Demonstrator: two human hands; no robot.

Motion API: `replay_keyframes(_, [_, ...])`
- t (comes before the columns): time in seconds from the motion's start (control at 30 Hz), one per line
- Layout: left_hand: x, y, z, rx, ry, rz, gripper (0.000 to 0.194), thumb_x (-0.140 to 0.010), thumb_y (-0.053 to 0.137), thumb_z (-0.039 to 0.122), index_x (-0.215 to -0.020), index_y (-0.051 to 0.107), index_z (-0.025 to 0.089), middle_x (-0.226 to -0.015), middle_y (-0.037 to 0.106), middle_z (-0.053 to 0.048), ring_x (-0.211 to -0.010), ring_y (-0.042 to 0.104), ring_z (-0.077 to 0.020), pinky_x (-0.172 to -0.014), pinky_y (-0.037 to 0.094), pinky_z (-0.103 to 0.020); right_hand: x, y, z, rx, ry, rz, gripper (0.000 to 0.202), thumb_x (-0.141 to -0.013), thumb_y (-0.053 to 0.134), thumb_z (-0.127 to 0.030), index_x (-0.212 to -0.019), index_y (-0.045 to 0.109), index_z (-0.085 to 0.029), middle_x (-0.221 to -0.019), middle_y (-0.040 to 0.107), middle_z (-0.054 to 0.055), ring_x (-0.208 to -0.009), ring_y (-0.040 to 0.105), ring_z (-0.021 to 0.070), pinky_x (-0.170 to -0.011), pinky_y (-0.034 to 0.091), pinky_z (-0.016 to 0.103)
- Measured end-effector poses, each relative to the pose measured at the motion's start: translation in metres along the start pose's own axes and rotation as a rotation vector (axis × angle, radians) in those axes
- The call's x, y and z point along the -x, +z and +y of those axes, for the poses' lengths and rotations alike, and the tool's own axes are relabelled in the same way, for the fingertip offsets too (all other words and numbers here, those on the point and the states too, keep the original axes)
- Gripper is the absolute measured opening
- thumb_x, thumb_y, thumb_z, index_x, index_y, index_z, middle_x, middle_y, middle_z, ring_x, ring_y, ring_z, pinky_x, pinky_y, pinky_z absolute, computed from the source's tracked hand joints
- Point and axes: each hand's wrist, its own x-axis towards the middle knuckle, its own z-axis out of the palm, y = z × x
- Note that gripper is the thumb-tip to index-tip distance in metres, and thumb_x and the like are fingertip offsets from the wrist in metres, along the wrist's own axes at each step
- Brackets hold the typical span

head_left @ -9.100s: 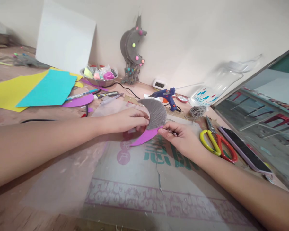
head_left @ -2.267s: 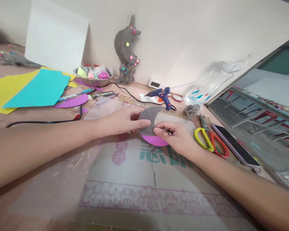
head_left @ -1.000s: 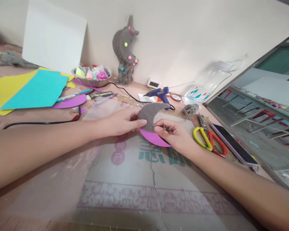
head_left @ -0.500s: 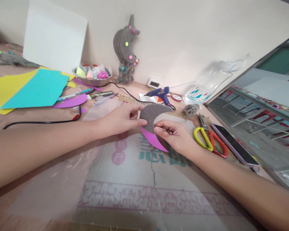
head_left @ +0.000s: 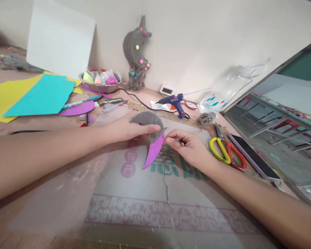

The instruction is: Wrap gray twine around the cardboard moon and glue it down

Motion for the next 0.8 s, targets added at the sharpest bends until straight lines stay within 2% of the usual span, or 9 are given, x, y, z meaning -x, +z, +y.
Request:
replay_keyframes(0.1, [-0.001,0.001,0.001,0.048,-0.045,0.015,0.034,-0.074,0.054,0.049,-0.072,0.058,0.016,-0.06,0.057,0.001,-0.054,0.05,-0.0098,-0.049,0.038,-0.021,-0.001,0.0,-0.001,-0.004,0.007,0.001,0.019,-0.078,0.053,-0.032,-0.069,0.058,-0.016,-0.062,0.052,-0.001,-0.056,0.042,0.009,-0.054,0.035,0.022])
replay_keyframes(0.27, [0.001,0.007,0.003,0.09,0.048,-0.022,0.026,-0.074,0.057,0.042,-0.072,0.059,0.016,-0.063,0.056,0.002,-0.059,0.05,-0.0092,-0.054,0.039,-0.021,-0.001,-0.001,0.0,-0.02,0.016,-0.047,0.02,-0.078,0.053,-0.034,-0.067,0.057,-0.017,-0.058,0.046,-0.003,-0.053,0.038,0.0087,-0.051,0.033,0.022])
replay_keyframes(0.37, [0.002,0.01,0.006,0.082,0.071,-0.029,0.024,-0.074,0.056,0.041,-0.07,0.058,0.017,-0.061,0.055,0.003,-0.058,0.05,-0.0089,-0.054,0.039,-0.02,0.0,-0.003,0.005,-0.037,0.016,-0.015,0.022,-0.079,0.053,-0.037,-0.069,0.057,-0.017,-0.059,0.046,-0.003,-0.055,0.039,0.0089,-0.052,0.033,0.022])
replay_keyframes(0.57, [0.004,0.01,0.01,0.081,-0.062,-0.124,0.016,-0.076,0.052,0.032,-0.068,0.056,0.019,-0.056,0.053,0.004,-0.053,0.048,-0.0089,-0.049,0.037,-0.02,0.0,-0.004,0.006,-0.04,-0.002,0.06,0.022,-0.081,0.052,-0.037,-0.073,0.058,-0.018,-0.066,0.052,-0.001,-0.061,0.044,0.0108,-0.058,0.036,0.023])
replay_keyframes(0.7, [0.004,0.009,0.01,0.049,-0.074,-0.121,0.009,-0.074,0.051,0.026,-0.073,0.057,0.019,-0.064,0.057,0.004,-0.056,0.049,-0.0089,-0.05,0.035,-0.02,0.0,-0.003,0.003,-0.035,0.008,0.064,0.023,-0.08,0.051,-0.038,-0.071,0.058,-0.018,-0.063,0.049,-0.001,-0.059,0.042,0.0108,-0.055,0.035,0.023])
replay_keyframes(0.8, [0.004,0.008,0.009,0.002,-0.088,-0.117,0.014,-0.074,0.05,0.028,-0.068,0.057,0.018,-0.058,0.055,0.003,-0.053,0.048,-0.0095,-0.051,0.035,-0.022,0.0,-0.003,0.003,-0.034,0.008,0.059,0.024,-0.08,0.051,-0.038,-0.07,0.056,-0.018,-0.062,0.047,-0.001,-0.058,0.041,0.0105,-0.054,0.034,0.023])
